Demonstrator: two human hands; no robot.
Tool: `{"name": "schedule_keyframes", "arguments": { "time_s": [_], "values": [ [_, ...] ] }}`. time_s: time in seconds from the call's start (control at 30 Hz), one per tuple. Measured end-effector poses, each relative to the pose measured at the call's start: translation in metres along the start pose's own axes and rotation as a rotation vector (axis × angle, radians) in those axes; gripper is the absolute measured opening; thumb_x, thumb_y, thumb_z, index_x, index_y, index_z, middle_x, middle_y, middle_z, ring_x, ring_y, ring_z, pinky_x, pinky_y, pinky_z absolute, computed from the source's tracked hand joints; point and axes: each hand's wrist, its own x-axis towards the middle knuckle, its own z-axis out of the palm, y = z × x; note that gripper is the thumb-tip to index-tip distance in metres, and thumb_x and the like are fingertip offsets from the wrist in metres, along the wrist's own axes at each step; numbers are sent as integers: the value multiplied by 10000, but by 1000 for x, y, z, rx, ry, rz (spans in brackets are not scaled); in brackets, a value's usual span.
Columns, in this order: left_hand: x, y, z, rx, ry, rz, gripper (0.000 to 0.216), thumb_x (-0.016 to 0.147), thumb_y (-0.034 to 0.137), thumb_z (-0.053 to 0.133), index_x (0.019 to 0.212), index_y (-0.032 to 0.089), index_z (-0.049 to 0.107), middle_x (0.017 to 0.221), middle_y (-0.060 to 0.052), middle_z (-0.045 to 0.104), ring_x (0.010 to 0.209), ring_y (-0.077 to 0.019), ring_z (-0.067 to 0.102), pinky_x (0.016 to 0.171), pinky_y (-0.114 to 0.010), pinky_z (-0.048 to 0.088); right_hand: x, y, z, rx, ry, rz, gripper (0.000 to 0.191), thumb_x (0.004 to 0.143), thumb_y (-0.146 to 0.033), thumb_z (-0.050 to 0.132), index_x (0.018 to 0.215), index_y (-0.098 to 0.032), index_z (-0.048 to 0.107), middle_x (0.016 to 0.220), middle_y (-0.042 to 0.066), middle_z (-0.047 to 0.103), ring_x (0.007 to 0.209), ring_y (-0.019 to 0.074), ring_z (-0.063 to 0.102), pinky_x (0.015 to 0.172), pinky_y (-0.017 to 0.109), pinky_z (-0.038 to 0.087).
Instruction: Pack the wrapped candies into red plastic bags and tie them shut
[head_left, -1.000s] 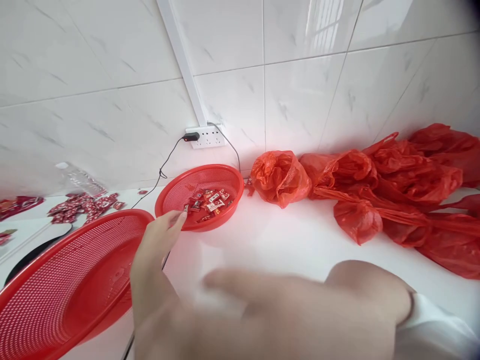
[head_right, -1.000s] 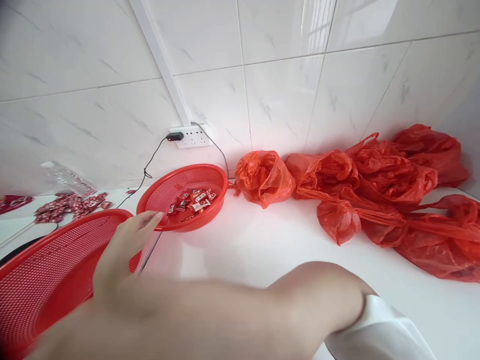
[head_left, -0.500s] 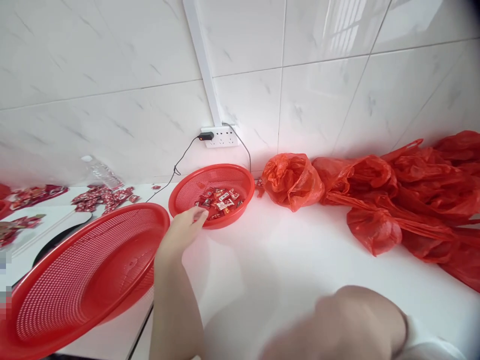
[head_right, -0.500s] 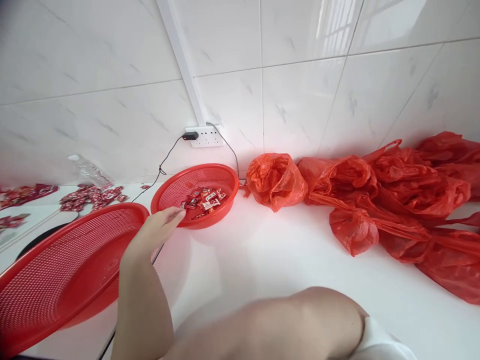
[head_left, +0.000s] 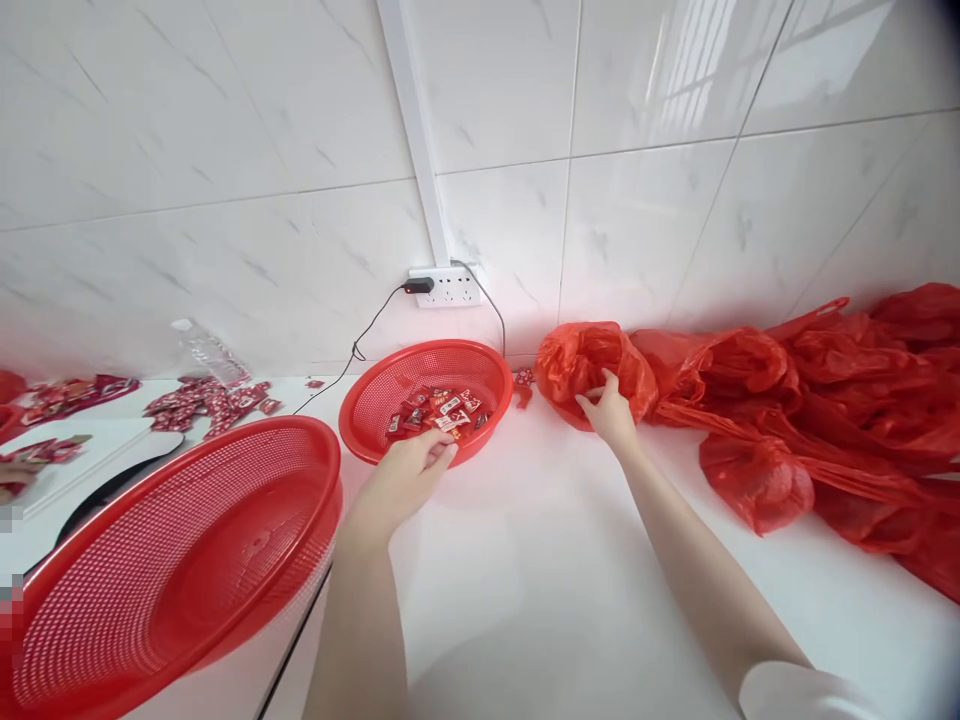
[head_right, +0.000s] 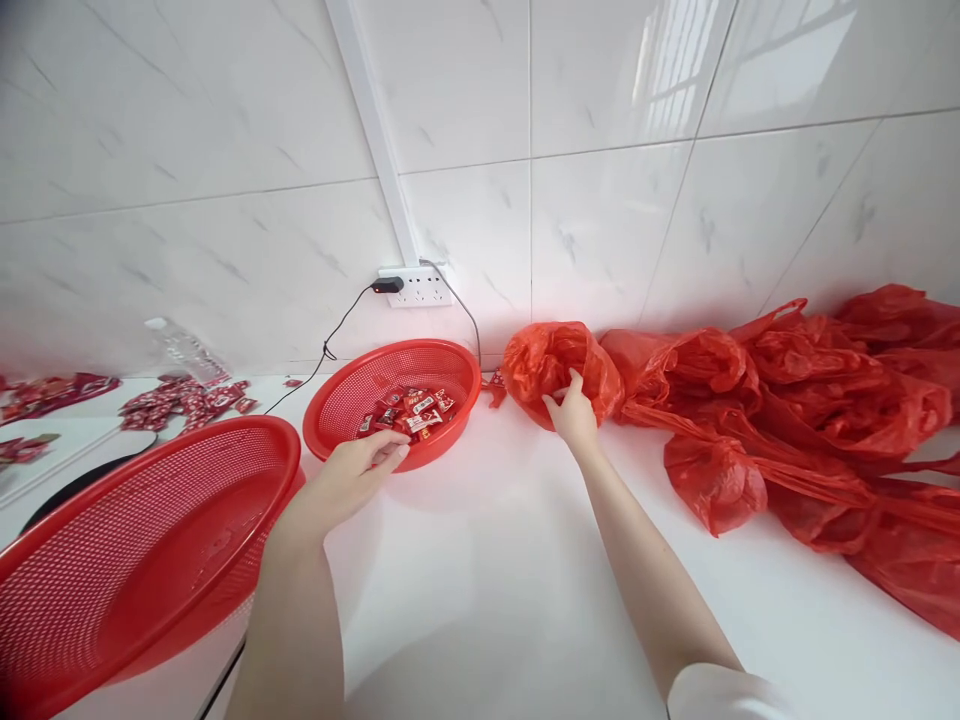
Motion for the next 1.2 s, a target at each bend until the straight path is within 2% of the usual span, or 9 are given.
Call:
{"name": "schedule_keyframes", "arguments": {
  "time_s": [0.1,0.23,0.4,0.5,0.73,0.87,1.03,1.1,1.2],
  "values": [
    [1,7,8,-37,-48,51,337,898,465,412,1059,283,645,1072,-5,694,995,-220,633,823,-312,473,2,3,5,182,-58,90,598,762,-289,686,1301,-190,448,807,54,708,866,253,678,853,409,506],
    [1,18,17,-105,-140,96,348,889,460,448,1109,275,644,1117,-23,686,1055,-227,622,864,-309,469,4,4,10,427,-198,208,406,812,-343,646,1158,-187,500,723,57,705,594,200,666,592,329,549],
    [1,24,25,-146,-188,120,347,886,454,460,1109,278,658,1106,-27,693,1059,-237,626,860,-312,472,5,6,14,752,-212,304,90,822,-228,615,817,-204,529,888,52,703,794,148,700,685,235,561],
    [1,23,27,-145,-183,125,339,884,442,459,1093,273,665,1089,-34,695,1034,-241,631,831,-312,479,2,3,17,858,-188,367,16,833,-207,575,846,-212,567,923,39,685,844,141,691,749,247,562],
    [4,22,30,-104,-163,137,324,855,411,464,1030,257,689,979,-38,715,933,-246,653,744,-310,486,-15,-12,27,934,-329,516,79,818,-264,568,850,-198,599,896,93,689,870,212,684,806,396,569],
    [5,22,32,-96,-161,148,325,854,410,455,1016,251,688,948,-40,711,913,-243,652,724,-307,478,-20,-16,35,969,-307,437,83,817,-251,542,777,-190,583,938,106,697,996,208,665,880,374,545],
    [4,18,29,-88,-136,131,294,852,390,469,1001,260,686,964,-38,709,921,-249,650,733,-316,475,-25,-32,23,932,-173,252,194,746,-192,627,937,-198,661,1129,70,670,1133,195,599,985,342,479],
    [5,16,28,-93,-140,129,288,867,386,461,1005,257,678,1006,-39,704,949,-245,647,766,-322,480,-35,-46,7,830,-54,54,298,757,-211,651,1055,-218,666,1236,51,613,1213,193,535,1041,337,424],
    [8,14,30,-147,-81,130,285,894,390,443,1017,247,658,1111,-45,677,1053,-237,616,877,-339,469,-64,-71,-23,460,238,-441,300,839,-300,606,1125,-235,670,1243,80,564,1237,234,490,1035,406,419]
  ]
}}
